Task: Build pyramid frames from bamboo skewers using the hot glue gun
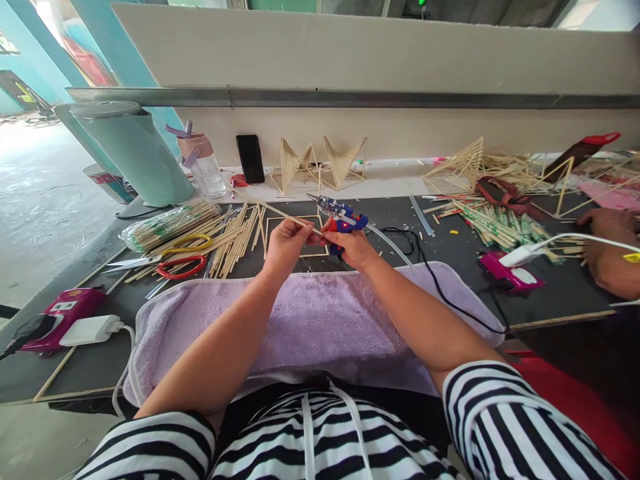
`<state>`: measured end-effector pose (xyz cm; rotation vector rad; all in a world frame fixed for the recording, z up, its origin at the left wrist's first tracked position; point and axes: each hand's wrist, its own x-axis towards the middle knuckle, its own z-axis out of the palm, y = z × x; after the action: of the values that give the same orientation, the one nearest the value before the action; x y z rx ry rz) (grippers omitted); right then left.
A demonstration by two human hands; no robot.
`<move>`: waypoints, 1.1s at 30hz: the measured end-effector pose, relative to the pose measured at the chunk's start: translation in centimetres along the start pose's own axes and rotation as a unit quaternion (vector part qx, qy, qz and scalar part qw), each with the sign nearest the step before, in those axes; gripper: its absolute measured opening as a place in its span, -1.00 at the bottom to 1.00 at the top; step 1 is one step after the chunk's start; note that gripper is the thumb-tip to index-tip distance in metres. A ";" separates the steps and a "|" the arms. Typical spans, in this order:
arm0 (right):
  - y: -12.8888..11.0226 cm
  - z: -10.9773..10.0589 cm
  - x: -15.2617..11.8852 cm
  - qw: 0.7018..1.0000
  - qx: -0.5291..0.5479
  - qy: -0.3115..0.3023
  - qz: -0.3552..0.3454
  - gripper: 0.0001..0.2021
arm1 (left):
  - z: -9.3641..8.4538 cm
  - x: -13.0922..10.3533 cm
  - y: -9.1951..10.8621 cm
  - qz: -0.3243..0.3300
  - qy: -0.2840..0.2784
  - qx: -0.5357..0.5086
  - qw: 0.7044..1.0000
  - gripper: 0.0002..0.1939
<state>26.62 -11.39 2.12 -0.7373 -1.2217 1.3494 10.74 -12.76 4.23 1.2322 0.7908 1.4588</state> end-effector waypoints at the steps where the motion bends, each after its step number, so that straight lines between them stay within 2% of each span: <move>1: 0.0 -0.1 0.0 1.000 -0.005 -0.002 -0.001 -0.75 | 0.0 0.0 0.0 -0.003 -0.006 -0.004 1.000 -0.80; 10: -0.5 -0.4 -0.2 1.000 0.016 -0.018 -0.009 -0.75 | -0.3 -0.1 0.4 -0.023 -0.059 -0.072 0.995 -0.74; 17: -1.4 0.1 -0.7 0.999 0.029 -0.020 -0.011 -0.71 | -0.3 -0.2 0.5 -0.030 -0.082 -0.113 0.990 -0.75; 26: -2.0 0.5 -0.9 0.999 0.009 -0.027 -0.025 -0.71 | -0.1 -0.5 0.7 -0.032 -0.077 -0.115 0.990 -0.74; 33: -1.6 0.3 -0.7 0.999 -0.005 -0.016 -0.028 -0.76 | 0.3 -0.5 0.5 -0.028 -0.045 -0.095 0.994 -0.72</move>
<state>26.93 -12.38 3.59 -0.6872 -1.2659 1.3142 10.86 -13.40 4.63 1.1136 0.6066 1.3885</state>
